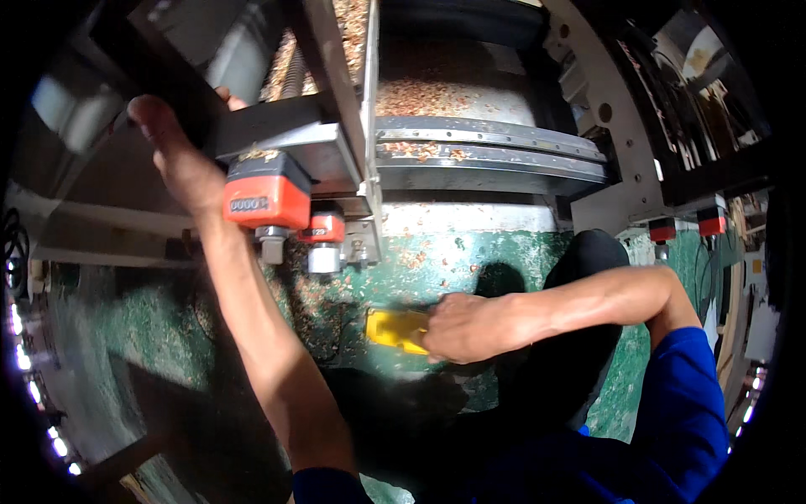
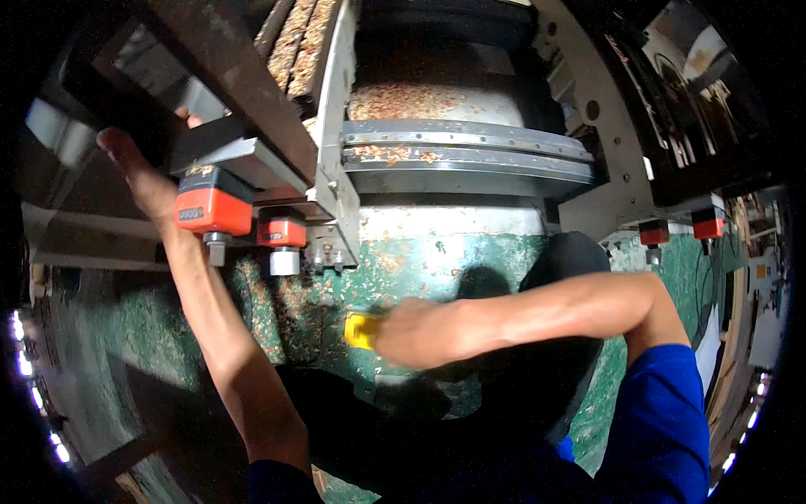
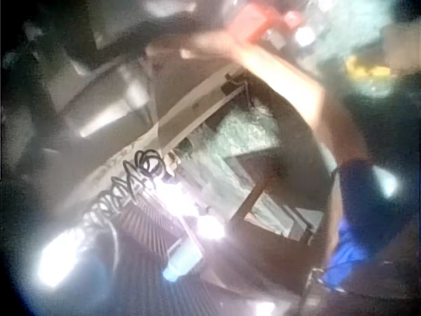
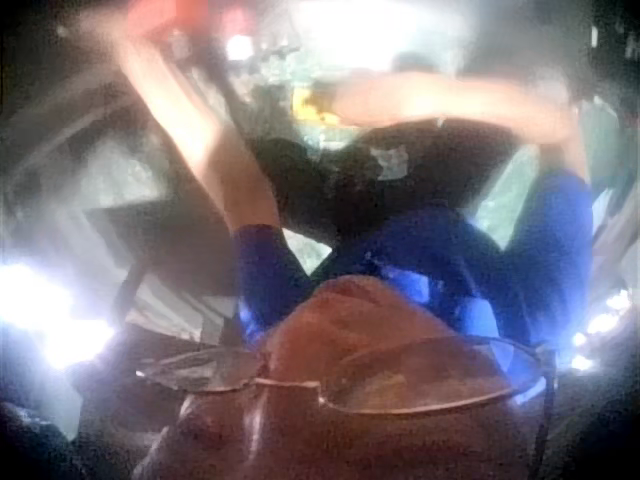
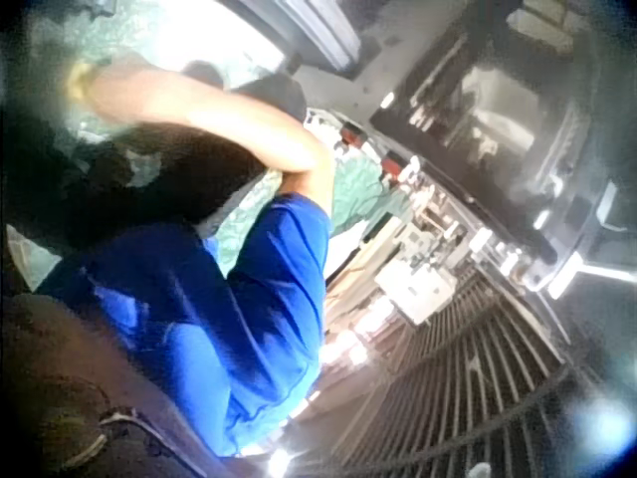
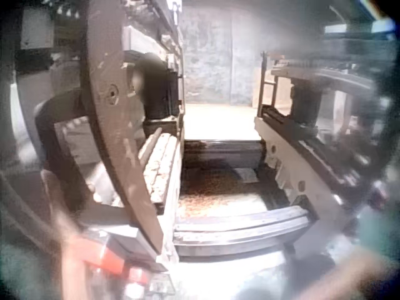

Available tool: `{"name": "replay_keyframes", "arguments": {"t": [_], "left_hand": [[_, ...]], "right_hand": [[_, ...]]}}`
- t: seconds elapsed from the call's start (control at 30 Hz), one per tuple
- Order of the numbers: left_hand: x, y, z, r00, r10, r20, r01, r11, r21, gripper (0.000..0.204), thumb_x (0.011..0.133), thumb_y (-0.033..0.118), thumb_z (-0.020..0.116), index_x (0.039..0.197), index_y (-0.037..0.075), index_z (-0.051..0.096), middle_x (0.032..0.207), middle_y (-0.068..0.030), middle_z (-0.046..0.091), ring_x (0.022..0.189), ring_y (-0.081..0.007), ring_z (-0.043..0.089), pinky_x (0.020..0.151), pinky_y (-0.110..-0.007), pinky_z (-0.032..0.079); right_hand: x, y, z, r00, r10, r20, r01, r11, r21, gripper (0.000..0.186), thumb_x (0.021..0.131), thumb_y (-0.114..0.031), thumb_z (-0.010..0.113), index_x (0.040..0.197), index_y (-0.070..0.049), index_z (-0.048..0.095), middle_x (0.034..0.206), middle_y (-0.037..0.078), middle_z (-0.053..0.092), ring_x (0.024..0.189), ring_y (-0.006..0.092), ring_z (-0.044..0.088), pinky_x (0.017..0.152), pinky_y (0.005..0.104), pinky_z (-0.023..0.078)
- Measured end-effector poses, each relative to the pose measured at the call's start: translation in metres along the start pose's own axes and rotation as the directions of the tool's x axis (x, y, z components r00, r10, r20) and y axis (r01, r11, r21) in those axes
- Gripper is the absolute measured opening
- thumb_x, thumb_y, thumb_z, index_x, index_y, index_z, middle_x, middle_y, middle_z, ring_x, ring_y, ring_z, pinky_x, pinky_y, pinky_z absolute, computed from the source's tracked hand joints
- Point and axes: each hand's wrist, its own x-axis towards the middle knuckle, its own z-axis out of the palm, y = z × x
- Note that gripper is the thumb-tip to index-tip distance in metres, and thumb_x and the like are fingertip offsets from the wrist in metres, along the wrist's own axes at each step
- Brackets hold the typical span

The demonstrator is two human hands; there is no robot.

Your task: The person operates a CNC woodworking machine to process a wooden frame. They place the frame on the machine, adjust various components and clamps, and then remove the finished frame.

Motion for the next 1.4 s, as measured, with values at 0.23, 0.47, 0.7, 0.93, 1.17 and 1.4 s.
{"name": "replay_keyframes", "arguments": {"t": [0.23, 0.47, 0.7, 0.93, 1.17, 1.4], "left_hand": [[-0.002, 0.000, -0.002, 0.992, -0.100, 0.079, 0.104, 0.993, -0.051, 0.079, 0.090, 0.075, 0.053, 0.107, -0.002, 0.060, 0.089, -0.0176, 0.068, 0.078, -0.0257, 0.070, 0.072, -0.037, 0.061], [-0.004, 0.000, -0.003, 0.996, -0.071, 0.062, 0.071, 0.997, 0.012, 0.078, 0.094, 0.074, 0.047, 0.106, -0.002, 0.061, 0.094, -0.0193, 0.070, 0.079, -0.0270, 0.070, 0.075, -0.037, 0.060], [-0.006, 0.003, 0.003, 0.997, -0.032, 0.077, 0.034, 0.999, -0.019, 0.081, 0.092, 0.076, 0.047, 0.105, -0.003, 0.061, 0.085, -0.0155, 0.068, 0.072, -0.0215, 0.069, 0.067, -0.034, 0.059], [-0.042, 0.000, -0.011, 0.985, -0.156, -0.078, 0.156, 0.988, -0.013, 0.070, 0.100, 0.067, 0.044, 0.126, 0.005, 0.060, 0.118, -0.0053, 0.064, 0.108, -0.0157, 0.061, 0.095, -0.034, 0.049], [-0.190, -0.043, -0.066, 0.526, -0.839, 0.140, 0.827, 0.466, -0.315, 0.056, 0.107, 0.054, 0.039, 0.132, 0.005, 0.045, 0.097, -0.0064, 0.064, 0.093, -0.0215, 0.064, 0.082, -0.037, 0.053], [-0.198, -0.051, -0.042, 0.816, -0.565, -0.124, 0.575, 0.770, 0.276, 0.029, 0.099, 0.026, 0.065, 0.112, 0.004, 0.050, 0.084, -0.0040, 0.057, 0.076, -0.0200, 0.052, 0.075, -0.035, 0.048]], "right_hand": [[0.020, 0.023, 0.054, 0.917, 0.001, -0.398, -0.153, 0.924, -0.352, 0.029, 0.094, -0.021, 0.063, 0.113, 0.001, 0.062, 0.091, 0.014, 0.071, 0.095, 0.0317, 0.070, 0.085, 0.0426, 0.053], [0.013, 0.014, 0.030, 0.943, -0.046, -0.329, -0.069, 0.942, -0.327, 0.021, 0.093, -0.014, 0.060, 0.109, 0.000, 0.061, 0.089, 0.013, 0.069, 0.094, 0.0289, 0.070, 0.085, 0.0409, 0.053], [0.002, 0.023, 0.034, 0.891, -0.109, -0.442, -0.044, 0.946, -0.322, 0.025, 0.094, -0.022, 0.064, 0.108, -0.001, 0.062, 0.089, 0.014, 0.070, 0.093, 0.0300, 0.070, 0.084, 0.0420, 0.054], [0.011, 0.052, 0.029, 0.866, -0.094, -0.490, -0.077, 0.945, -0.317, 0.028, 0.094, -0.023, 0.062, 0.110, -0.001, 0.063, 0.086, 0.016, 0.071, 0.085, 0.0318, 0.072, 0.078, 0.0415, 0.055], [0.018, 0.067, 0.019, 0.850, -0.130, -0.510, -0.045, 0.947, -0.317, 0.030, 0.096, -0.027, 0.059, 0.112, -0.001, 0.062, 0.088, 0.017, 0.071, 0.086, 0.0334, 0.072, 0.077, 0.0445, 0.055], [0.014, 0.057, 0.017, 0.871, -0.163, -0.463, 0.020, 0.954, -0.298, 0.033, 0.096, -0.026, 0.059, 0.114, 0.001, 0.060, 0.087, 0.019, 0.071, 0.088, 0.0345, 0.072, 0.078, 0.0439, 0.055]]}}
